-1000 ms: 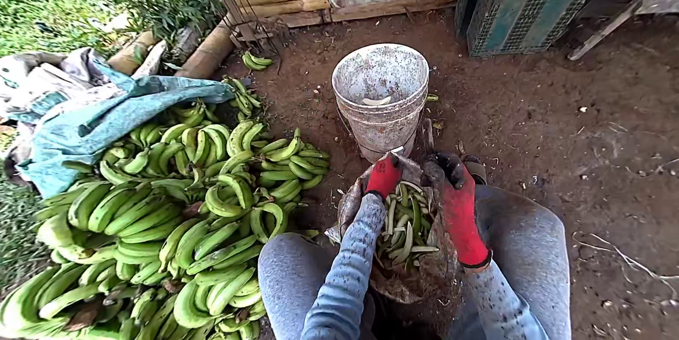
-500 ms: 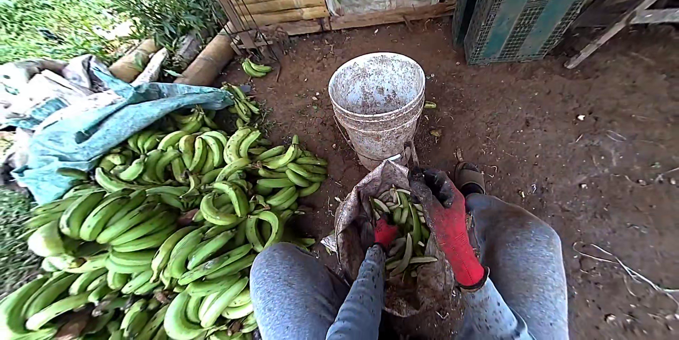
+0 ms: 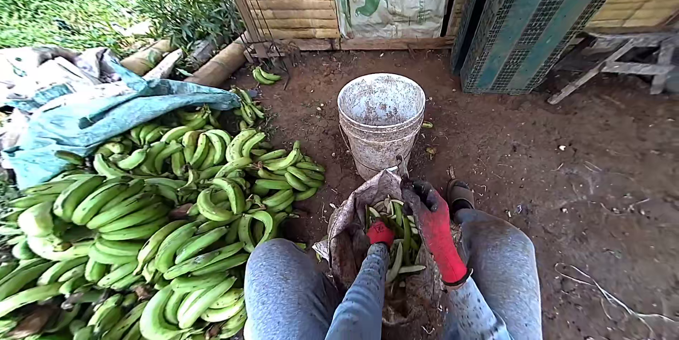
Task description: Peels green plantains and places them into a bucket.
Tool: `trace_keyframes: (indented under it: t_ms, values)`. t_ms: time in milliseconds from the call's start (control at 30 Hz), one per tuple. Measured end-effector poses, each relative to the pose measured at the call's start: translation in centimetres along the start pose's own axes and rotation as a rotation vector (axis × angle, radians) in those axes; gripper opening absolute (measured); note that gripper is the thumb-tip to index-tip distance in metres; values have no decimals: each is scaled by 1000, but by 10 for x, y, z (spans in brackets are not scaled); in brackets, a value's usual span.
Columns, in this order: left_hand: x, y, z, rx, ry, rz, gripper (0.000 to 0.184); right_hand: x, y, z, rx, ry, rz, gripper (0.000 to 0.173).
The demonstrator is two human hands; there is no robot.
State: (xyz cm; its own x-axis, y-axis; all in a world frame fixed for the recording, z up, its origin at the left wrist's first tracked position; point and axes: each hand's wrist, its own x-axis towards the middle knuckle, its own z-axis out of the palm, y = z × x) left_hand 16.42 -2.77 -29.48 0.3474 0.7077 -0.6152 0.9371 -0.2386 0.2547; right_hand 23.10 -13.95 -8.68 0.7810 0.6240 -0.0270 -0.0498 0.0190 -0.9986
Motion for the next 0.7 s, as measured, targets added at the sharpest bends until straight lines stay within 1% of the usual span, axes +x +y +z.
trace_keyframes:
  t_ms: [67, 100, 133, 200, 267, 300, 333, 367, 400, 467, 500, 567, 600, 633, 700]
  values:
    - [1, 1, 10, 58, -45, -11, 70, 1, -2, 0, 7, 7, -4, 31]
    - [3, -4, 14, 72, -30, 2, 68, 2, -3, 0, -1, 1, -15, 30]
    - [6, -12, 17, 88, 6, 18, 68, 2, -5, 0, -11, -5, -29, 30]
    - [19, -35, 18, 198, 106, 26, 71, 1, -6, -2, -31, -5, -57, 29]
    - [28, -58, 6, 304, 153, 7, 64, 0, -5, -6, -55, 0, -53, 29]
    - [24, -63, -8, 296, 147, -4, 63, 1, -5, -7, -67, -4, -39, 29]
    - [16, -64, -27, 233, 141, 11, 61, 2, -4, -6, -79, -12, -27, 29]
    - [9, -62, -44, 139, 134, 51, 61, 4, -3, -4, -95, -17, -15, 29]
    - [1, -57, -59, -8, 130, 108, 61, 6, -2, -2, -121, -22, 4, 29]
    - [-14, -42, -78, -400, 203, 241, 59, 10, -1, -3, -206, -11, 21, 31]
    - [-24, -33, -89, -610, 230, 280, 56, 11, -1, -5, -256, -1, 25, 32]
    - [-51, -15, -118, -999, 293, 353, 42, 13, -3, -11, -349, -13, 29, 32]
    - [-67, -7, -136, -1136, 297, 397, 35, 13, -5, -13, -390, -47, 15, 33]
    - [-81, -3, -153, -1229, 280, 441, 33, 11, -4, -12, -418, -106, -12, 33]
    - [-107, -5, -181, -1326, 201, 519, 41, 1, 4, -5, -435, -258, -113, 33]
